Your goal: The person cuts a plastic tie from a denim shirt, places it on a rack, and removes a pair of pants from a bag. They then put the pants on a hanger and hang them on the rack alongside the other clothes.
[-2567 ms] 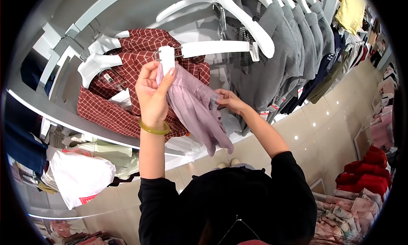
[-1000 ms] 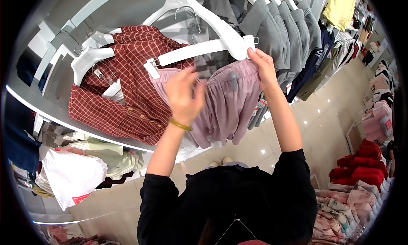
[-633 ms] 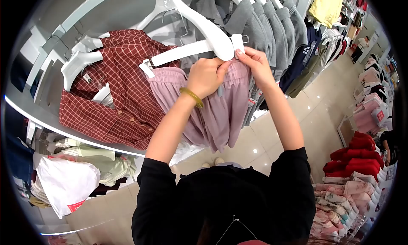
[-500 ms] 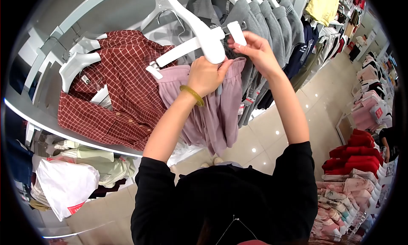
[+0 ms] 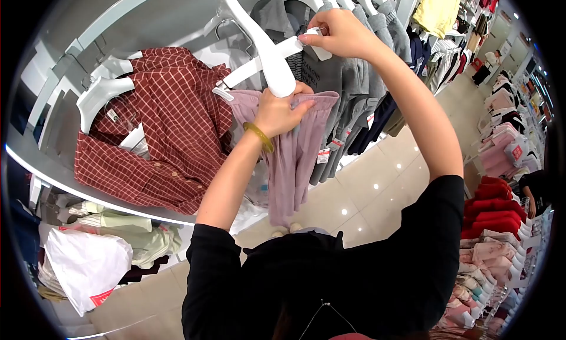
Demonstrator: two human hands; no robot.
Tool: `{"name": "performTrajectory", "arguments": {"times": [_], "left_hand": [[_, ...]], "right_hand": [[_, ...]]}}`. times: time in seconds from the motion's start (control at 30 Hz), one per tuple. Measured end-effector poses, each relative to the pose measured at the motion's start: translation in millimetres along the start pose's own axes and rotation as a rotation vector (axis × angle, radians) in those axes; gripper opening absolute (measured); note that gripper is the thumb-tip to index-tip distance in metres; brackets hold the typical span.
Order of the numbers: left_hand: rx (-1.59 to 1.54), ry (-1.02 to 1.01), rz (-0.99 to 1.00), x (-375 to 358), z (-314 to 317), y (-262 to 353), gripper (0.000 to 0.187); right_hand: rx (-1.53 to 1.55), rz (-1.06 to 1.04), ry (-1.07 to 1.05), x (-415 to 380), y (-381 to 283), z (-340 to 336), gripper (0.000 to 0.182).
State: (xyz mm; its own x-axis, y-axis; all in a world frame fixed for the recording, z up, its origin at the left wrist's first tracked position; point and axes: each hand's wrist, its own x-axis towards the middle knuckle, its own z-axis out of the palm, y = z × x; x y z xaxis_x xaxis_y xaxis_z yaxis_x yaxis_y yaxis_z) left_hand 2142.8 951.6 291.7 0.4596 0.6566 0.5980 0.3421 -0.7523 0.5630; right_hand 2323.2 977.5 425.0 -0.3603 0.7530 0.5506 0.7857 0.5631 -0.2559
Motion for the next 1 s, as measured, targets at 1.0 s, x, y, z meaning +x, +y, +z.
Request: {"name": "performTrajectory", "arguments": {"times": [1.0], "left_hand": [[-0.479,0.286,-0.092,33.4,26.5,-21.7,0.017]], "right_hand": [[0.329,0.355,-0.068,-14.1,5.4,21.3,0.017]]}}
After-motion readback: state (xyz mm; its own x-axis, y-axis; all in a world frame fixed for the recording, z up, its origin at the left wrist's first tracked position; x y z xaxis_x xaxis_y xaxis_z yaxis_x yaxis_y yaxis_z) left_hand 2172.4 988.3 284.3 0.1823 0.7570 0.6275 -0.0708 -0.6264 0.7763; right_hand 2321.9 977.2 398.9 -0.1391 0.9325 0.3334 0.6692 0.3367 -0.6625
